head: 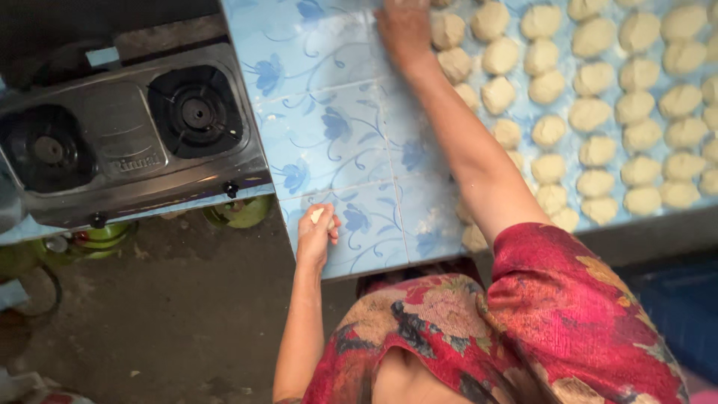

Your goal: The person repeatedly pinches off small pieces of dough from a larger mass, rolls each piece into a ball between the palms, and places the balls in neat rows on a blue tiled countertop. The process continues throughout the clip with consistent sizing and placement.

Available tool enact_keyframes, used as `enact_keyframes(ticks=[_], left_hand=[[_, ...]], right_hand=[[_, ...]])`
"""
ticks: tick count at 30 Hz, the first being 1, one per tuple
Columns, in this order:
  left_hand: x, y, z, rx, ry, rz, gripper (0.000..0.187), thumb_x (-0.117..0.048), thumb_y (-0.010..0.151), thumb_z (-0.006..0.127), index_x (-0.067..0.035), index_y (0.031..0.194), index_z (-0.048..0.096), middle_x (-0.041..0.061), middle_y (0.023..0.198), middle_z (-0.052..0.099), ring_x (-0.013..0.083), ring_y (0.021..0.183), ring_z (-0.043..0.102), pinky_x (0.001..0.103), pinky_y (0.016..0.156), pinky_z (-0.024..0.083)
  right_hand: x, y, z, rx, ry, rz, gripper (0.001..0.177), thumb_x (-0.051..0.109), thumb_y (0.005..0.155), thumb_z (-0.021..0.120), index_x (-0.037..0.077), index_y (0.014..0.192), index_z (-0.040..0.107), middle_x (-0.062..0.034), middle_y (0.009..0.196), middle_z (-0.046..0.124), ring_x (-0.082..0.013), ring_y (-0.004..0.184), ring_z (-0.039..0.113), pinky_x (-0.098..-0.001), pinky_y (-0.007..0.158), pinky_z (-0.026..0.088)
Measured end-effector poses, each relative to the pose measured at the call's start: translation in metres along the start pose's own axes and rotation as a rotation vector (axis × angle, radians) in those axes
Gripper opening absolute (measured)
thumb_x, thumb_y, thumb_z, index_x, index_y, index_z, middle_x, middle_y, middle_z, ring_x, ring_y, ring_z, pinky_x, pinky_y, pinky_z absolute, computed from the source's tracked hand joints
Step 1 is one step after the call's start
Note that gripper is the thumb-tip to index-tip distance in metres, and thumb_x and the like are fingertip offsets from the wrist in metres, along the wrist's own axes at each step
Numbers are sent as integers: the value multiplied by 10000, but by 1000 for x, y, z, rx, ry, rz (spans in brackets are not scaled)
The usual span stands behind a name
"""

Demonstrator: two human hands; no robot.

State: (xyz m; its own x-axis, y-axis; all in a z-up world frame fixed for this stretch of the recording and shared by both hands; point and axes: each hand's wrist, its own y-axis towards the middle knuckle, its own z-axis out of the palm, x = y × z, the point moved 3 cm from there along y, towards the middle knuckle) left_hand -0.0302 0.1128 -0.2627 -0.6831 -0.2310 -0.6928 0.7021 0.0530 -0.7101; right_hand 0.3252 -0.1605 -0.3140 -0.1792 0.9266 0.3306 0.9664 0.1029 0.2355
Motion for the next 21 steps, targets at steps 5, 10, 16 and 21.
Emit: enact_keyframes(ticks=[5,10,16,21], left_hand=[[-32,-15,24,182,-163,46,468,-445,1055,472,-5,1011,627,115,757,674,180,579,639,317,501,533],[-69,-25,76,376,-115,132,419,-358,1087,513,46,1075,627,159,859,682,236,685,669,361,613,569],[-59,-42,142,423,22,187,346,-255,1061,576,77,1142,632,170,941,702,244,772,692,386,703,603],[1,-77,236,505,-22,154,390,-312,1090,520,59,1127,635,184,919,700,266,756,696,409,674,605]], right_hand=[[63,-112,-73,-342,181,-194,547,111,945,649,-5,1447,464,-330,1398,542,-443,1194,599,-513,1040,475],[70,-271,-146,-106,355,-50,429,87,937,673,-8,1346,583,-257,1302,650,-422,1142,640,-490,960,514],[-24,-385,-239,-238,173,76,315,68,957,658,-78,1232,606,-244,1234,674,-400,1164,663,-474,1027,529],[-126,-463,-300,-267,228,259,312,62,931,657,-89,1204,643,-266,1139,689,-429,1086,665,-487,950,544]])
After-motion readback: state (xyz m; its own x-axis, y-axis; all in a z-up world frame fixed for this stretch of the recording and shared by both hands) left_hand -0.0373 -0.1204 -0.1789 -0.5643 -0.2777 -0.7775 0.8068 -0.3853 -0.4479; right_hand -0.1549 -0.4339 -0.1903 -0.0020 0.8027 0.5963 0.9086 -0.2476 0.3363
